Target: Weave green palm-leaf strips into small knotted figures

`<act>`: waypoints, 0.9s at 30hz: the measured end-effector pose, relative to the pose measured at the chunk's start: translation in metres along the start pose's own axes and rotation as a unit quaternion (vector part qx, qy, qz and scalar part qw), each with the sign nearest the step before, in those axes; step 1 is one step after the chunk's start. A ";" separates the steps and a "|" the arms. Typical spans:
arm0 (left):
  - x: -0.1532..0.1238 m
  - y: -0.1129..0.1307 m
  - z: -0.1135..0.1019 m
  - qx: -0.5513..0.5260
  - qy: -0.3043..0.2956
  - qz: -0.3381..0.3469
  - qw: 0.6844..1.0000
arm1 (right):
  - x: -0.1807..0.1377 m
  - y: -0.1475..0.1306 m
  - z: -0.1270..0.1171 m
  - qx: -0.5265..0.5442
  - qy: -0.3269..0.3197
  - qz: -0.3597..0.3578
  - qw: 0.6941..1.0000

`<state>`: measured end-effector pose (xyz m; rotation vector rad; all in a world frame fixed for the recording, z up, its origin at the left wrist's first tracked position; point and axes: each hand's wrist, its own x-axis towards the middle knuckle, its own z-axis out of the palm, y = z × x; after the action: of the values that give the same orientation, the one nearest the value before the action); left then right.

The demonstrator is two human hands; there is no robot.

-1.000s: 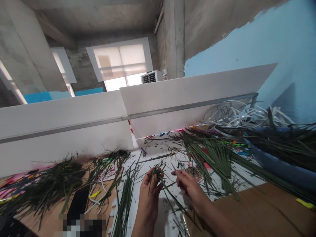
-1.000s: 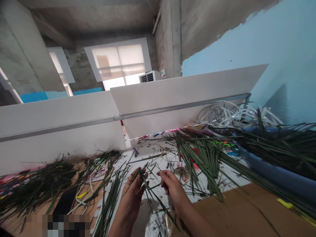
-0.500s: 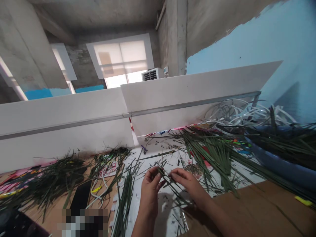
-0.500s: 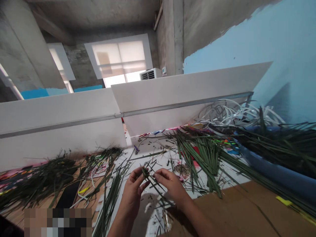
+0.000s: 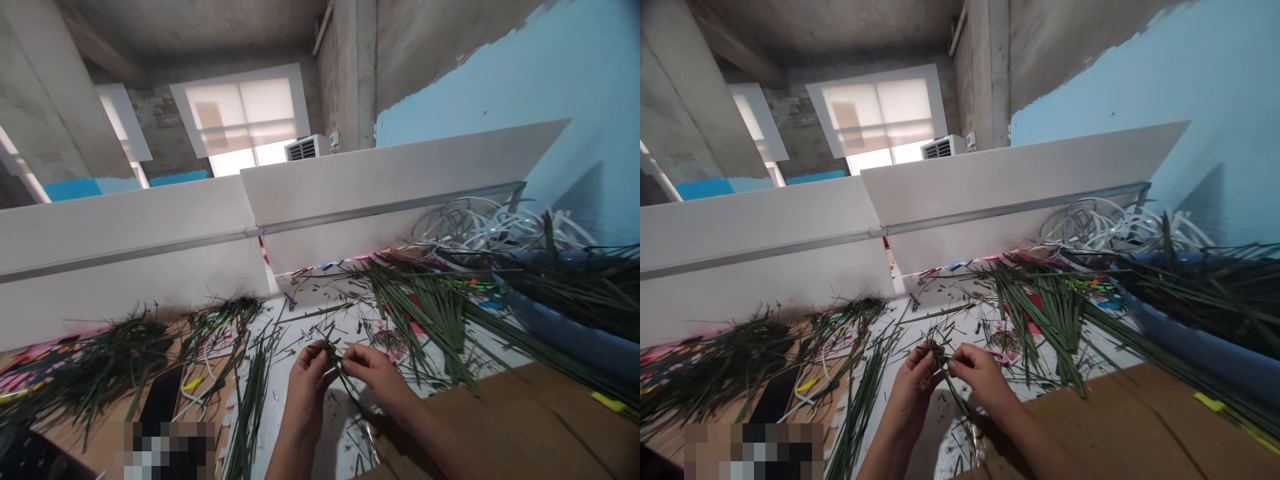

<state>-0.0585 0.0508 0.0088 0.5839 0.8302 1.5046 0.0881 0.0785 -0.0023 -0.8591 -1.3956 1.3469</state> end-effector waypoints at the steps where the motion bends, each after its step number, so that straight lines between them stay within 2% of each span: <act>1: 0.000 0.000 -0.001 0.003 0.002 -0.006 1.000 | 0.000 0.001 0.000 -0.013 0.001 -0.003 1.000; 8: -0.002 0.000 -0.001 0.071 0.021 -0.004 0.997 | 0.000 0.006 0.000 -0.060 0.016 -0.036 0.997; 11: -0.003 0.002 0.000 0.105 0.018 0.011 0.994 | 0.001 0.001 -0.010 -0.130 0.039 -0.063 0.989; 13: -0.002 0.005 -0.002 0.125 0.023 0.018 0.992 | 0.004 -0.004 -0.023 -0.246 0.064 -0.077 0.964; 15: 0.002 0.009 -0.005 0.144 0.033 0.026 0.989 | 0.007 -0.009 -0.039 -0.399 0.080 -0.070 0.911; 18: 0.010 0.014 -0.014 0.165 0.054 0.027 0.984 | 0.011 -0.012 -0.059 -0.557 0.079 -0.011 0.827; 20: 0.014 0.016 -0.021 0.179 0.075 0.022 0.981 | 0.012 -0.009 -0.066 -0.610 0.065 0.029 0.789; 22: 0.016 0.018 -0.026 0.200 0.084 0.030 0.976 | 0.012 -0.005 -0.068 -0.633 0.051 0.047 0.771; 27: 0.017 0.018 -0.033 0.219 0.061 0.034 0.973 | 0.013 0.001 -0.062 -0.643 0.046 0.044 0.764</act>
<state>-0.0969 0.0628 0.0010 0.8562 1.2643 1.4342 0.1435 0.1089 -0.0069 -1.8253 -2.1753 0.1706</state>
